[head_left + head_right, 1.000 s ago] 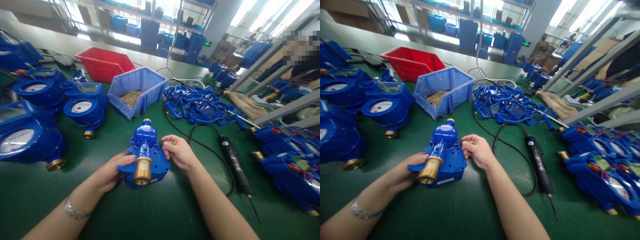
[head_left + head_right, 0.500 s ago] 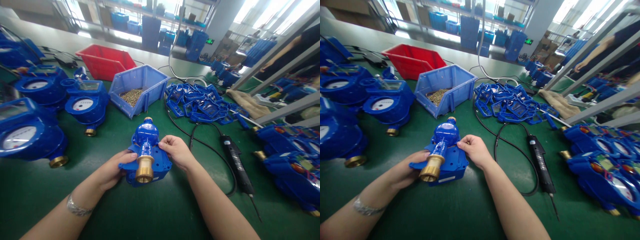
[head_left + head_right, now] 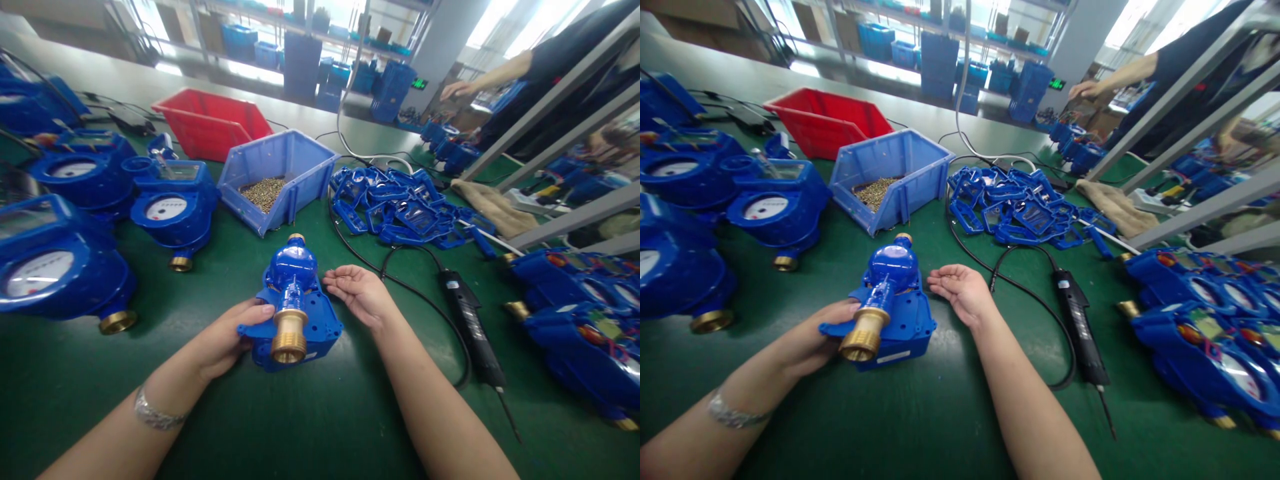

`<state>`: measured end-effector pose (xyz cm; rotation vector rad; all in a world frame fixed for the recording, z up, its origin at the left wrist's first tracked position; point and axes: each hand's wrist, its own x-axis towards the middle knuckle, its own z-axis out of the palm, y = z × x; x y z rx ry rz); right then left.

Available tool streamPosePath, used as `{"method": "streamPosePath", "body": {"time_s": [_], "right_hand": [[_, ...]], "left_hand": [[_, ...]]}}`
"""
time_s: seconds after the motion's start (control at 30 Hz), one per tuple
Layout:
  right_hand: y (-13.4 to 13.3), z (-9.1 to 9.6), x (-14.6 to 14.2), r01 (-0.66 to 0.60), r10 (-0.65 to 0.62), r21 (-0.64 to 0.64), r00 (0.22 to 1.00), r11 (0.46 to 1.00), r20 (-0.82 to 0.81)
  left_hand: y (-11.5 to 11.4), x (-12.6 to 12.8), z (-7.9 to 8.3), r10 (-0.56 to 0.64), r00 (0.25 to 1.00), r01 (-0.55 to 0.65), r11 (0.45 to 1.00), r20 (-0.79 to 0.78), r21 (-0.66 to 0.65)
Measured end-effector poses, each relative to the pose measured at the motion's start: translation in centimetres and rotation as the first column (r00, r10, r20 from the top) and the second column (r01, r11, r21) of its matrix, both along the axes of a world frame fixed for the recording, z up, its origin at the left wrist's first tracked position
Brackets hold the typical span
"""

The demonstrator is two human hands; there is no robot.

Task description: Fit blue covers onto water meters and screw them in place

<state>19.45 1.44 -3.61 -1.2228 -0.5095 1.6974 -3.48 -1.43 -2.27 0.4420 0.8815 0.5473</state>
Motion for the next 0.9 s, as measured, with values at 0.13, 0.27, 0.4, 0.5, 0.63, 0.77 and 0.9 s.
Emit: {"method": "streamPosePath", "body": {"time_s": [0.13,0.27,0.4,0.5,0.63,0.77,0.9], "right_hand": [[-0.1,0.3,0.0,-0.009,0.009,-0.001,1.000,1.000,-0.003],[0.0,0.3,0.3,-0.038,0.038,0.000,0.999,0.999,0.002],[-0.2,1.0,0.9,-0.063,0.061,0.055,0.997,0.997,0.036],[-1.2,2.6,1.3,-0.094,0.084,0.120,0.993,0.988,0.089],[-3.5,4.5,1.2,-0.237,0.218,0.111,0.963,0.965,0.161],[-4.7,4.8,0.7,-0.363,0.341,0.063,0.913,0.930,0.224],[-4.6,4.7,0.5,-0.414,0.385,0.041,0.875,0.909,0.293]], "left_hand": [[0.0,0.1,0.1,0.014,1.000,-0.014,1.000,0.011,0.003],[0.1,0.1,0.0,0.016,1.000,-0.016,1.000,-0.003,0.008],[0.1,0.0,-0.2,0.010,0.999,-0.009,1.000,-0.040,0.021],[0.0,-0.1,-0.4,-0.004,1.000,0.005,1.000,-0.027,0.030],[0.0,-0.2,-0.4,-0.014,1.000,0.015,0.999,-0.021,0.050],[0.0,-0.2,-0.3,-0.004,0.996,0.010,0.998,-0.084,0.062],[0.0,0.1,0.0,-0.011,0.998,0.015,0.997,-0.058,0.077]]}}
